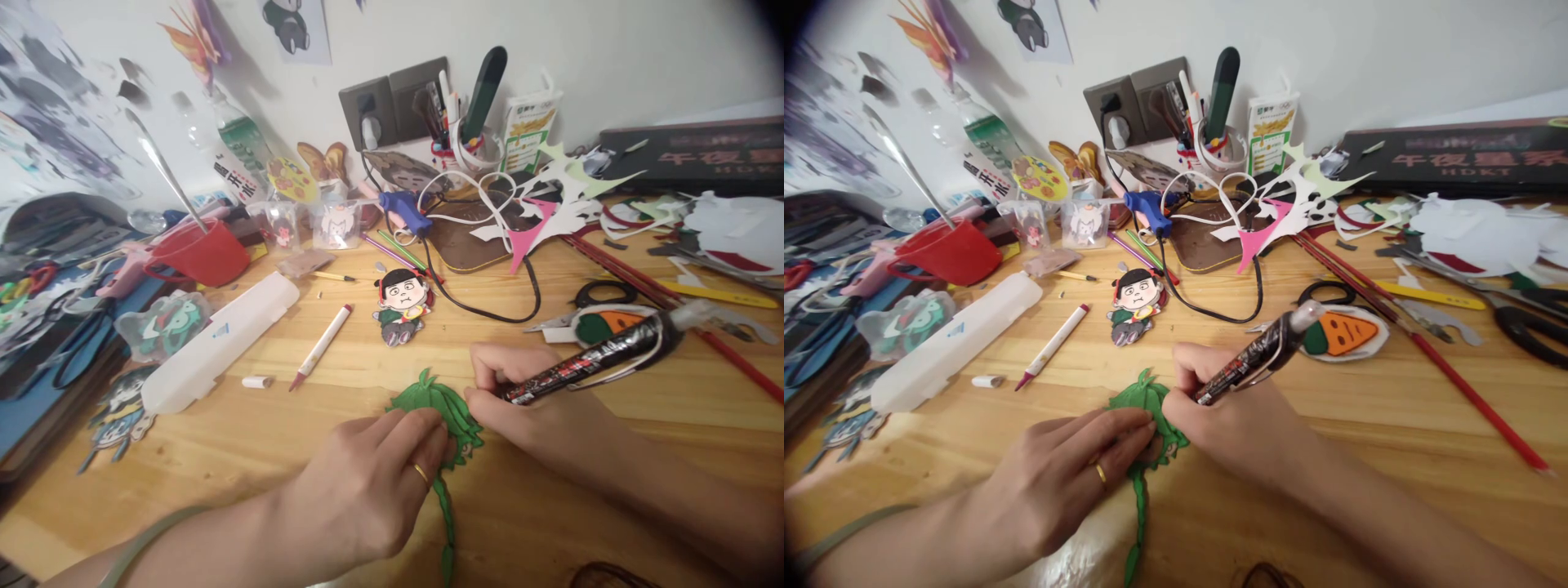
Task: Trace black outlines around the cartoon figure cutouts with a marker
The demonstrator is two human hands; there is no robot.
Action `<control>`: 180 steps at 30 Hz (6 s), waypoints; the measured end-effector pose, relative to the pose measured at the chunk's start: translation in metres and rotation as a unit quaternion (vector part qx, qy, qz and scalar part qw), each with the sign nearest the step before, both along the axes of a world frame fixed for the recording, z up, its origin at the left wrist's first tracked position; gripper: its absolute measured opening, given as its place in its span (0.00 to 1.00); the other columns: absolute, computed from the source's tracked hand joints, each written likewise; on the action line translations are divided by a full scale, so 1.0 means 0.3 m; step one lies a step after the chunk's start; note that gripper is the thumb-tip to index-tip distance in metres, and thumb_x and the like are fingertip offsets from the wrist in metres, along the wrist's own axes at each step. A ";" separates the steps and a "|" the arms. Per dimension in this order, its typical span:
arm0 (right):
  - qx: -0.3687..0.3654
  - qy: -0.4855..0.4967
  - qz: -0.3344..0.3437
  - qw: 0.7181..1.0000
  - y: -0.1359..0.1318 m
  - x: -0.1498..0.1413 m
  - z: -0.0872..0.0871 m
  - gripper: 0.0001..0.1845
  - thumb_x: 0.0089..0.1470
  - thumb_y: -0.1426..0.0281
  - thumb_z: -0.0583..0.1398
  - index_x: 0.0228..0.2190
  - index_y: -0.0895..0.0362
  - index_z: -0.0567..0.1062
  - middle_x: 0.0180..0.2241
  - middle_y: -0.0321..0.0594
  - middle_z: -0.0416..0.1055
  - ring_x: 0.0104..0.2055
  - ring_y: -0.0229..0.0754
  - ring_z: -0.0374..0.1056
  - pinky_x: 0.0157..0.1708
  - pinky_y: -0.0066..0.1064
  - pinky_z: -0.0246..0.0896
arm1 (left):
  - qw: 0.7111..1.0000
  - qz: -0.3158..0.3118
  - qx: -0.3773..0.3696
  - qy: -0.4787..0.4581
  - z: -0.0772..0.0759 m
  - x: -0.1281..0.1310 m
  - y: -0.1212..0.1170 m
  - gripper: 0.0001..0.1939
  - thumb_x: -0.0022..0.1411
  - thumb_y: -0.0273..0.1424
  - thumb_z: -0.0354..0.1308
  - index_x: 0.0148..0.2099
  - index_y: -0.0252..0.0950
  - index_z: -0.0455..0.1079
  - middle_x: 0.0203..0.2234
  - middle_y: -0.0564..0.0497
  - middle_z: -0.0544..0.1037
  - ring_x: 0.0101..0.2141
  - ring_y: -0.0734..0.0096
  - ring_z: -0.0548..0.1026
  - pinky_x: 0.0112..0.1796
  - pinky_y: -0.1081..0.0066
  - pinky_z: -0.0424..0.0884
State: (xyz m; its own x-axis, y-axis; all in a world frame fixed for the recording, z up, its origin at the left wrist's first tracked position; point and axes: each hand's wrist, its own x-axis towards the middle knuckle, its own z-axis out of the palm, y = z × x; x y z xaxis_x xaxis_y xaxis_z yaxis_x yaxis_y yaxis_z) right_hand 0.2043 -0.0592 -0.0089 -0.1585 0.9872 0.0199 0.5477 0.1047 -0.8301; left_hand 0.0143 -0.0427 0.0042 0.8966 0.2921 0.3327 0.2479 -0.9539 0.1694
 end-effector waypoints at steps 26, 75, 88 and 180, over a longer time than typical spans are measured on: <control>-0.003 -0.007 0.001 1.000 0.002 -0.001 0.006 0.13 0.42 0.79 0.52 0.16 0.56 0.53 0.14 0.27 0.49 0.18 0.30 0.47 0.16 0.23 0.41 | 1.000 0.002 0.009 0.001 0.007 0.002 0.001 0.15 0.65 0.21 0.41 0.39 0.23 0.69 0.25 0.42 0.73 0.30 0.64 0.76 0.26 0.70 0.76; -0.008 0.025 -0.051 0.998 -0.004 0.016 0.035 0.11 0.42 0.76 0.55 0.16 0.55 0.58 0.16 0.28 0.55 0.19 0.32 0.51 0.18 0.25 0.45 | 0.996 0.023 0.082 0.035 -0.015 -0.007 -0.012 0.15 0.67 0.23 0.38 0.46 0.26 0.65 0.32 0.44 0.72 0.28 0.70 0.72 0.24 0.73 0.72; -0.011 -0.043 -0.022 0.999 -0.005 -0.001 0.025 0.12 0.45 0.75 0.54 0.16 0.55 0.55 0.15 0.29 0.53 0.19 0.34 0.51 0.18 0.26 0.44 | 0.999 0.013 0.020 0.041 -0.017 -0.002 0.002 0.15 0.66 0.22 0.38 0.44 0.25 0.65 0.26 0.47 0.69 0.25 0.70 0.69 0.22 0.72 0.71; -0.049 0.086 -0.007 0.995 0.023 -0.046 0.037 0.11 0.45 0.72 0.58 0.19 0.55 0.59 0.16 0.27 0.54 0.17 0.30 0.50 0.17 0.24 0.44 | 0.959 -0.090 -0.264 -0.045 -0.026 -0.032 0.224 0.15 0.56 0.14 0.49 0.38 0.33 0.74 0.39 0.47 0.74 0.40 0.71 0.69 0.45 0.68 0.66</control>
